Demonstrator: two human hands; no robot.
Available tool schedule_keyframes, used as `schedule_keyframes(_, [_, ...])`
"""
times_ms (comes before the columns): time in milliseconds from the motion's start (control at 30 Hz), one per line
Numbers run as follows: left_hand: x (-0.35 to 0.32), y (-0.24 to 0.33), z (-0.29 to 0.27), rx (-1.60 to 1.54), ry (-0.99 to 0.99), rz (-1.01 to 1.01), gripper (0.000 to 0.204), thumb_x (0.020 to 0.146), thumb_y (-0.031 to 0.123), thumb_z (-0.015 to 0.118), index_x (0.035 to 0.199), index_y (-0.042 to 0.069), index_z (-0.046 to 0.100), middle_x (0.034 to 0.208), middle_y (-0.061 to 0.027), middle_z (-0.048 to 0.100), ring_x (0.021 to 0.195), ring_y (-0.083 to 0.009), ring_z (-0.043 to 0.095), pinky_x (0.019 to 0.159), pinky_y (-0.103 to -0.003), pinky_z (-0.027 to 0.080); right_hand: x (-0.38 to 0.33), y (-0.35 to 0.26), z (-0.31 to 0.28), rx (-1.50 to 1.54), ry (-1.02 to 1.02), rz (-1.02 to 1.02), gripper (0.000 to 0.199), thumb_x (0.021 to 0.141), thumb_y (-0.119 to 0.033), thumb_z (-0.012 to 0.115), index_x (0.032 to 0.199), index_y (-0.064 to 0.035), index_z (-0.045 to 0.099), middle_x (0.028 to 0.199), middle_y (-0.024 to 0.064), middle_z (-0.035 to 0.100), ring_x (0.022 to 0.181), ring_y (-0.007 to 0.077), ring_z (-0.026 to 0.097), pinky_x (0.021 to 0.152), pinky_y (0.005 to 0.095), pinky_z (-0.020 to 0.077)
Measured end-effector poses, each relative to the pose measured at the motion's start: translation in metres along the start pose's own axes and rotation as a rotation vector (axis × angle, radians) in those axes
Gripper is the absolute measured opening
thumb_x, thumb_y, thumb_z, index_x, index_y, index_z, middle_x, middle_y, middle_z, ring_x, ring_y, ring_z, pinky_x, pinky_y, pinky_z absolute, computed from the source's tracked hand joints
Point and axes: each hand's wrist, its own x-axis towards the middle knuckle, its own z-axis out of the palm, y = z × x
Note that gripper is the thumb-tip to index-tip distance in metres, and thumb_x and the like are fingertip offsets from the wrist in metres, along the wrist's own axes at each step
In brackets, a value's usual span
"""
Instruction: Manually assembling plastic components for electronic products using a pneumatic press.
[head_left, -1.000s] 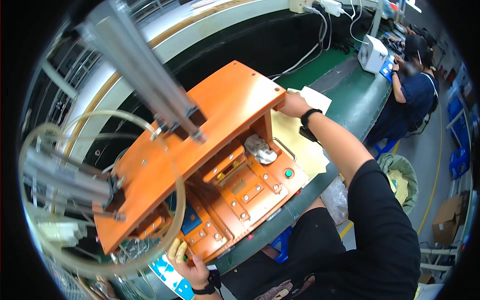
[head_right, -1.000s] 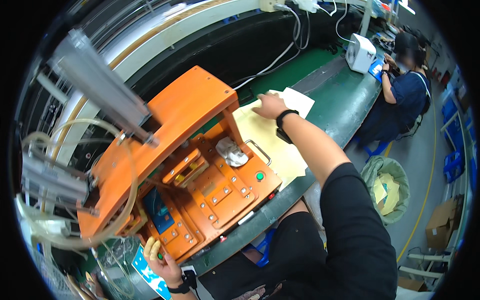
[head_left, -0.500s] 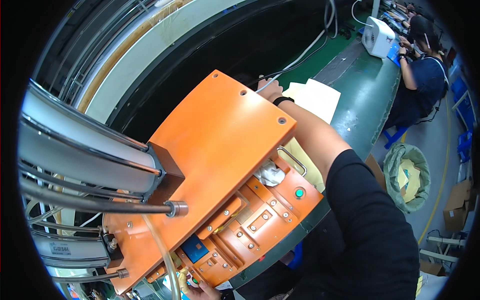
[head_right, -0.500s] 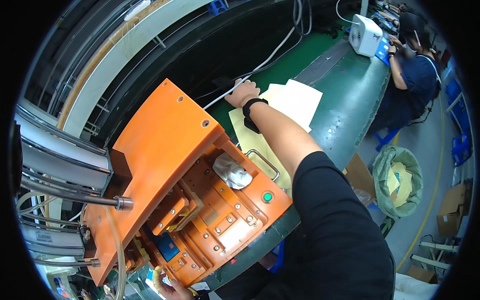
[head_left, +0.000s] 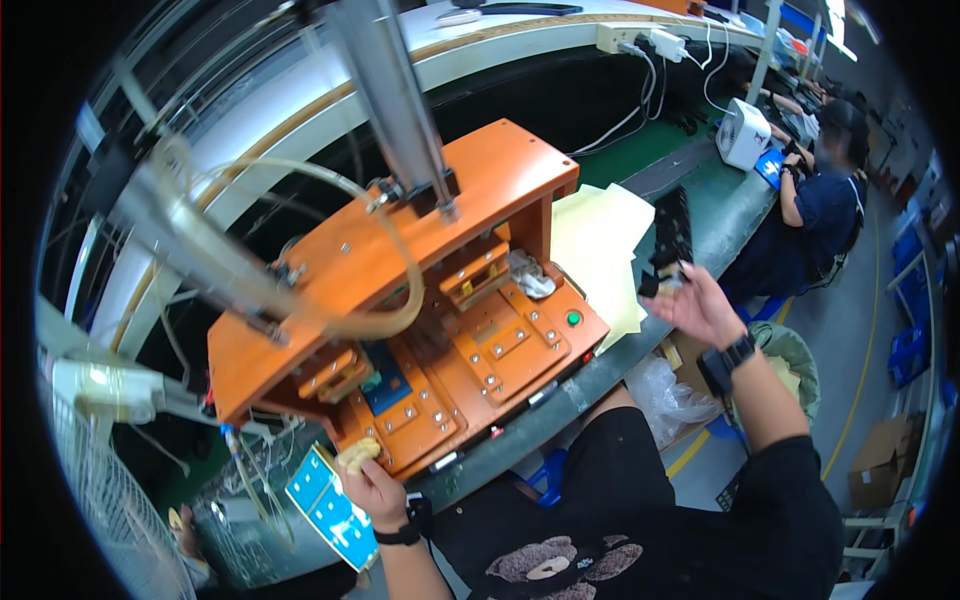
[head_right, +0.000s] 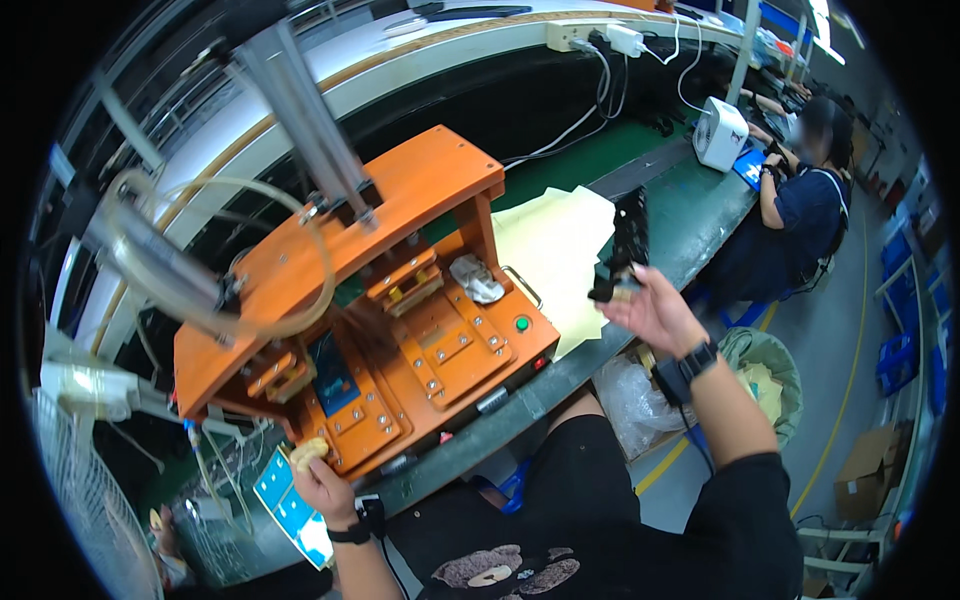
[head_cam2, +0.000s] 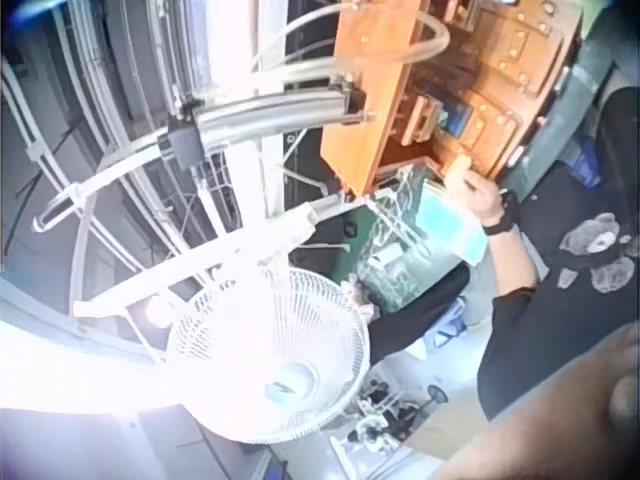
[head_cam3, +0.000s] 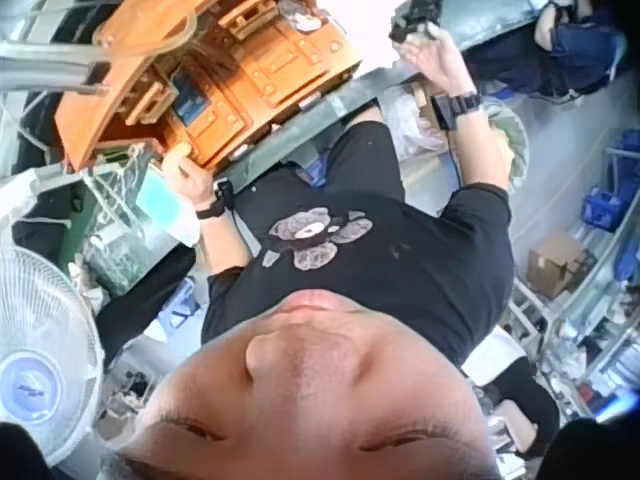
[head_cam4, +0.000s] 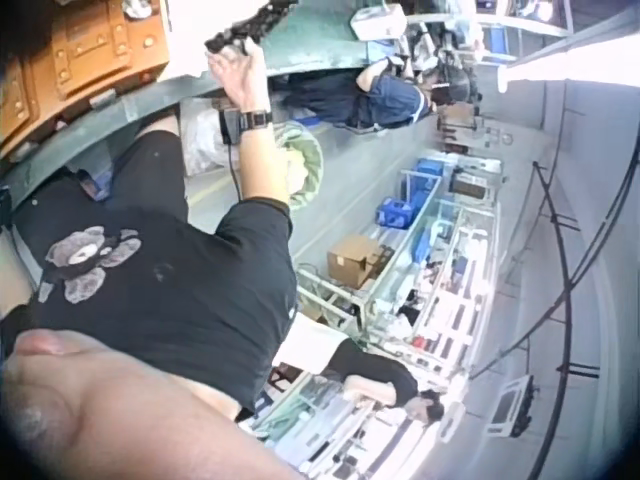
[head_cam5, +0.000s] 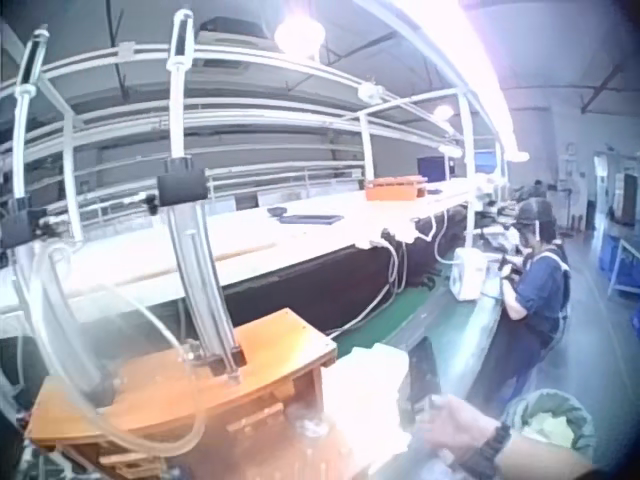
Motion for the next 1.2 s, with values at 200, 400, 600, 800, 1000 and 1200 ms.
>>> schedule_keyframes(200, [-0.021,0.029,-0.011,-0.133,0.098,-0.054,0.01,0.091,0.004,0.054,0.088,-0.001,0.061,0.096,-0.0169,0.064,0.086,-0.0276,0.062,0.079,-0.035,0.05,-0.081,0.083,0.044,-0.017,-0.457,0.09,0.077,0.076,-0.028,0.08,0.138,-0.0024,0.042,0.124,0.0219,0.058,0.114,0.0396,0.06,0.101,0.0467,0.0459])
schedule_keyframes(400, [-0.036,0.106,-0.017,-0.347,-0.417,0.209,0.045,0.078,0.029,0.079,0.116,0.009,0.065,0.126,-0.0157,0.059,0.114,-0.0346,0.056,0.095,-0.044,0.045,-0.098,0.172,0.118,0.08,-0.807,0.474,0.086,0.078,-0.03,0.079,0.144,0.0012,0.034,0.134,0.0237,0.053,0.123,0.0372,0.054,0.104,0.045,0.0413])
schedule_keyframes(600, [-0.021,0.113,-0.036,-0.131,-0.601,0.259,0.09,0.064,0.038,0.09,0.137,0.008,0.047,0.143,-0.0218,0.045,0.132,-0.0425,0.044,0.105,-0.051,0.038,-0.061,0.209,0.164,0.121,-0.84,0.574,0.088,0.074,-0.039,0.077,0.142,0.0016,0.039,0.136,0.0189,0.053,0.123,0.0301,0.053,0.108,0.0422,0.0378])
schedule_keyframes(800, [0.016,0.074,-0.037,-0.067,-0.528,0.206,0.077,0.061,0.016,0.088,0.13,0.005,0.055,0.132,-0.017,0.057,0.118,-0.0369,0.055,0.101,-0.043,0.043,-0.014,0.225,0.195,0.306,-0.896,0.578,0.062,0.09,-0.037,0.063,0.141,-0.0086,0.043,0.129,0.0118,0.057,0.121,0.0294,0.054,0.102,0.0479,0.0415])
schedule_keyframes(1000, [0.049,0.037,-0.03,0.049,-0.493,0.199,0.067,0.067,0.021,0.084,0.128,0.011,0.06,0.126,-0.0121,0.061,0.117,-0.0319,0.055,0.099,-0.042,0.042,-0.023,0.209,0.195,0.092,-0.758,0.542,0.06,0.1,-0.044,0.045,0.148,-0.0084,0.036,0.139,0.0164,0.053,0.119,0.0266,0.057,0.099,0.0415,0.0446])
schedule_keyframes(1200, [0.07,0.014,-0.03,0.145,-0.647,0.163,0.064,0.07,0.016,0.079,0.13,0.008,0.057,0.129,-0.014,0.058,0.123,-0.0338,0.051,0.104,-0.041,0.039,-0.065,0.2,0.151,-0.005,-0.644,0.458,0.055,0.102,-0.032,0.043,0.145,0.0004,0.037,0.129,0.0172,0.058,0.11,0.0224,0.06,0.099,0.0359,0.0461])
